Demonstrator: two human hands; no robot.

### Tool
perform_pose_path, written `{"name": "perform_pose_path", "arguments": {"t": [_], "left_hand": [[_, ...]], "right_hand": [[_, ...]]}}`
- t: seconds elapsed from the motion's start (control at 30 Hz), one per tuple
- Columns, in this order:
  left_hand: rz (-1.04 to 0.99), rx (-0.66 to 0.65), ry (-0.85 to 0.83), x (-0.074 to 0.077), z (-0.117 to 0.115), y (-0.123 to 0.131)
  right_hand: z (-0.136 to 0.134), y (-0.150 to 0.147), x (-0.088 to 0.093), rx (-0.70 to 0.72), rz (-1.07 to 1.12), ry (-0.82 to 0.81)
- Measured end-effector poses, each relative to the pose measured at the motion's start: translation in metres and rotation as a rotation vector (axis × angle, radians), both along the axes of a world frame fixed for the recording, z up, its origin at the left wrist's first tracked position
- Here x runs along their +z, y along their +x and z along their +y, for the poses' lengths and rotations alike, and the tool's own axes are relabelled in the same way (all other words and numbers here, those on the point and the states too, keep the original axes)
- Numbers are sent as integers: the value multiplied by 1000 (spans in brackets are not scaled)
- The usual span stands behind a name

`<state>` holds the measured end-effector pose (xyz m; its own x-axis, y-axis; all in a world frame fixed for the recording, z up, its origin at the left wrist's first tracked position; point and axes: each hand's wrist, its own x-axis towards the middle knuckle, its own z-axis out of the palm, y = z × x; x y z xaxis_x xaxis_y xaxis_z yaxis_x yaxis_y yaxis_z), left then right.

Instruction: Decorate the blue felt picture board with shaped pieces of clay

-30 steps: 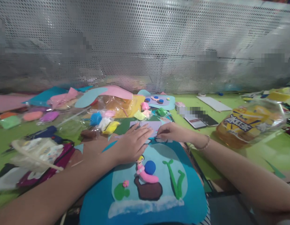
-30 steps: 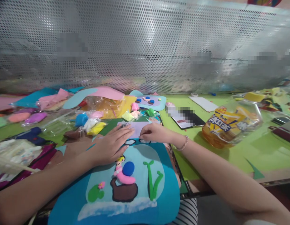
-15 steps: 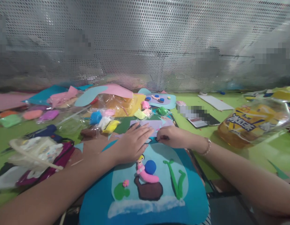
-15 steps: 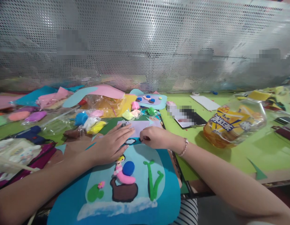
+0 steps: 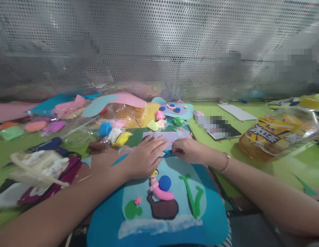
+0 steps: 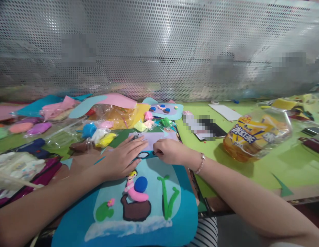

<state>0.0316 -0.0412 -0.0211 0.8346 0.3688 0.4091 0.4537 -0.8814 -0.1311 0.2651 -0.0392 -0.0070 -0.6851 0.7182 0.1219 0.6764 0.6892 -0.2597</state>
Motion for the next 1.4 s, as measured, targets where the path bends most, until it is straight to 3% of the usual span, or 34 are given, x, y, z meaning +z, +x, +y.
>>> {"name": "perform_pose_path", "arguments": {"t": [0.6,1.03,1.4], "left_hand": [[15,4,-17,0,0,0],[21,-5,-22,-2,1,0],[100,-20,-55,-2,0,2]], "right_hand": [[-1,-1,-3,10,-7,-9],[-6,-1,6,12,-2,-11],[-6,-3,8,3,118,8]]}}
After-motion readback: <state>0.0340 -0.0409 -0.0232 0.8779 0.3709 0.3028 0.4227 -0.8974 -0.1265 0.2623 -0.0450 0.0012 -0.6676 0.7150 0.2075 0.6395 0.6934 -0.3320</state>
